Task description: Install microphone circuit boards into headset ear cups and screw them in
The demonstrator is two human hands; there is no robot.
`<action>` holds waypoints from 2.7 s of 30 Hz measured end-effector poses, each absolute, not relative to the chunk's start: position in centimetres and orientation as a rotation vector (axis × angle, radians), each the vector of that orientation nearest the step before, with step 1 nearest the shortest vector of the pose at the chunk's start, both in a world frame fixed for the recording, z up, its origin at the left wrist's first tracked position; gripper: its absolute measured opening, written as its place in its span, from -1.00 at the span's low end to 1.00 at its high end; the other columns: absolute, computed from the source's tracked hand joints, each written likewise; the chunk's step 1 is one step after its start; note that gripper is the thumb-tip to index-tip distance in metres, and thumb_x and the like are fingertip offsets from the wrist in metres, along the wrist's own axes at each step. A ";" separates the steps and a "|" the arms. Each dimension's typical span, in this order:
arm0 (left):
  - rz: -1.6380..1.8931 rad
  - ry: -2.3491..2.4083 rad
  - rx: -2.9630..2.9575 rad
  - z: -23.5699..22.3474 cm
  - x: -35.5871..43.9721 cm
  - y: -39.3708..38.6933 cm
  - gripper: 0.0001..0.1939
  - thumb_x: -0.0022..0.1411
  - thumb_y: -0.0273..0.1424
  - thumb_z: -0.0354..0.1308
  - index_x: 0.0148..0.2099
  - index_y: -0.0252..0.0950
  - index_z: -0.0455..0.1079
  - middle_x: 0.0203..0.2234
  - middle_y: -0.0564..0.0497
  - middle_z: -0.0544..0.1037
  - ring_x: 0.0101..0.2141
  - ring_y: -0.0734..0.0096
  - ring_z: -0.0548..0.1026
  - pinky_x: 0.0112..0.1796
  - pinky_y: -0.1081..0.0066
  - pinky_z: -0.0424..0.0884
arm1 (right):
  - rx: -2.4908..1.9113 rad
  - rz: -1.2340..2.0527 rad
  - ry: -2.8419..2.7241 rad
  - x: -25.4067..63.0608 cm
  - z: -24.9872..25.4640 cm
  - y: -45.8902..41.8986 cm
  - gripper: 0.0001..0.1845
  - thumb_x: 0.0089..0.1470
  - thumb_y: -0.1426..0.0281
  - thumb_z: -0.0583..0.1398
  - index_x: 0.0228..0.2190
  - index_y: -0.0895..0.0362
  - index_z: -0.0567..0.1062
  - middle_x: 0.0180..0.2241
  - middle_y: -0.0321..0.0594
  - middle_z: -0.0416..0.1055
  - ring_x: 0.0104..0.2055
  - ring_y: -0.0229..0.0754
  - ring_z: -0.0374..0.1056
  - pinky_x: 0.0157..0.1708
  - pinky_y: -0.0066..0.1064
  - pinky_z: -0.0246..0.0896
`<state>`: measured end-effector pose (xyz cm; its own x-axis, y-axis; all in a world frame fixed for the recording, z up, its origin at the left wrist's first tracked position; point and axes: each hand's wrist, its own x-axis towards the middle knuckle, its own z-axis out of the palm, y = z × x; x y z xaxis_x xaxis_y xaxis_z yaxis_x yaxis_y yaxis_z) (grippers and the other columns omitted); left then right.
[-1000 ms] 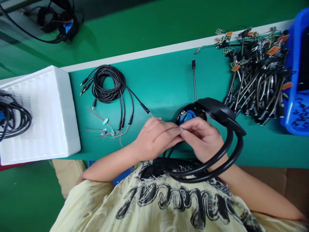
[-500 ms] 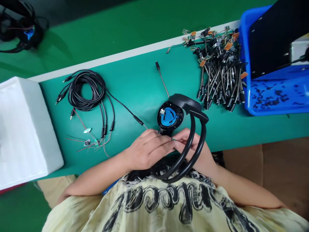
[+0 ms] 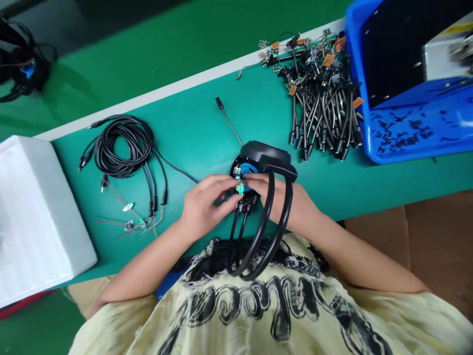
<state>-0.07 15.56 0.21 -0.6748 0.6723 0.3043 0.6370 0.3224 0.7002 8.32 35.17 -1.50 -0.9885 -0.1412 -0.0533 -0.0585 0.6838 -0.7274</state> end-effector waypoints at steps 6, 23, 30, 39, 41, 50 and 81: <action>1.196 2.575 1.217 -0.3 -2.2 16.6 -0.78 0.24 -0.34 0.22 -0.08 -0.29 0.48 -0.21 -0.03 0.58 -0.53 0.67 0.41 -0.39 0.57 0.43 | -0.615 -0.470 2.889 6.5 -1.1 35.2 -0.63 0.23 0.53 -0.03 -0.06 0.12 0.47 -0.11 -0.17 0.46 -0.22 -0.12 0.39 -0.34 -0.33 0.23; 0.758 2.661 1.435 -3.9 -1.9 21.6 -0.58 0.34 -0.16 0.01 -0.43 -0.33 0.46 -0.55 -0.03 0.49 -0.51 0.39 0.48 -0.42 0.40 0.37 | 0.257 -0.870 2.823 9.0 -2.2 35.9 -0.54 0.21 0.28 0.04 0.10 0.19 0.23 -0.17 0.02 0.45 -0.28 0.01 0.42 -0.51 -0.33 0.17; 0.744 2.718 1.246 -4.4 -1.2 21.7 -0.69 0.33 -0.18 0.06 -0.20 -0.29 0.51 -0.47 -0.03 0.56 -0.34 0.30 0.56 -0.15 0.29 0.43 | 0.123 -0.896 2.836 7.5 -3.0 36.9 -0.62 0.23 0.33 -0.01 0.03 0.20 0.29 -0.12 -0.01 0.45 -0.23 -0.04 0.40 -0.40 -0.31 0.21; 0.632 2.818 1.317 -4.2 -1.2 21.6 -0.75 0.27 -0.27 0.17 -0.06 -0.23 0.51 -0.28 -0.07 0.63 -0.26 0.27 0.59 -0.23 0.37 0.46 | 0.150 -1.116 2.810 8.1 -3.5 37.4 -0.51 0.27 0.30 0.02 0.20 0.10 0.16 -0.14 -0.14 0.47 -0.24 -0.13 0.41 -0.36 -0.35 0.25; 0.657 2.826 1.323 -4.3 -1.2 21.5 -0.76 0.26 -0.29 0.18 -0.06 -0.22 0.51 -0.28 -0.06 0.63 -0.25 0.28 0.59 -0.22 0.37 0.46 | 0.145 -1.142 2.803 8.2 -3.6 37.5 -0.48 0.26 0.30 0.04 0.21 0.10 0.15 -0.16 -0.15 0.48 -0.24 -0.13 0.42 -0.35 -0.35 0.26; 0.697 2.807 1.226 -3.7 -1.0 21.7 -0.80 0.27 -0.34 0.17 -0.08 -0.22 0.52 -0.35 -0.05 0.63 -0.24 0.26 0.60 -0.16 0.32 0.47 | 0.148 -1.211 2.809 8.0 -3.9 37.6 -0.48 0.25 0.31 0.06 0.20 0.14 0.19 -0.22 -0.19 0.48 -0.27 -0.15 0.41 -0.35 -0.34 0.27; 0.504 2.838 1.280 -3.9 -0.8 21.2 -0.74 0.28 -0.31 0.15 -0.01 -0.22 0.49 -0.19 -0.06 0.63 -0.15 0.23 0.59 -0.05 0.30 0.42 | 0.150 -1.019 3.051 8.3 -3.1 38.5 -0.54 0.25 0.25 0.07 0.14 0.13 0.28 -0.07 -0.10 0.41 -0.20 -0.12 0.42 -0.40 -0.32 0.36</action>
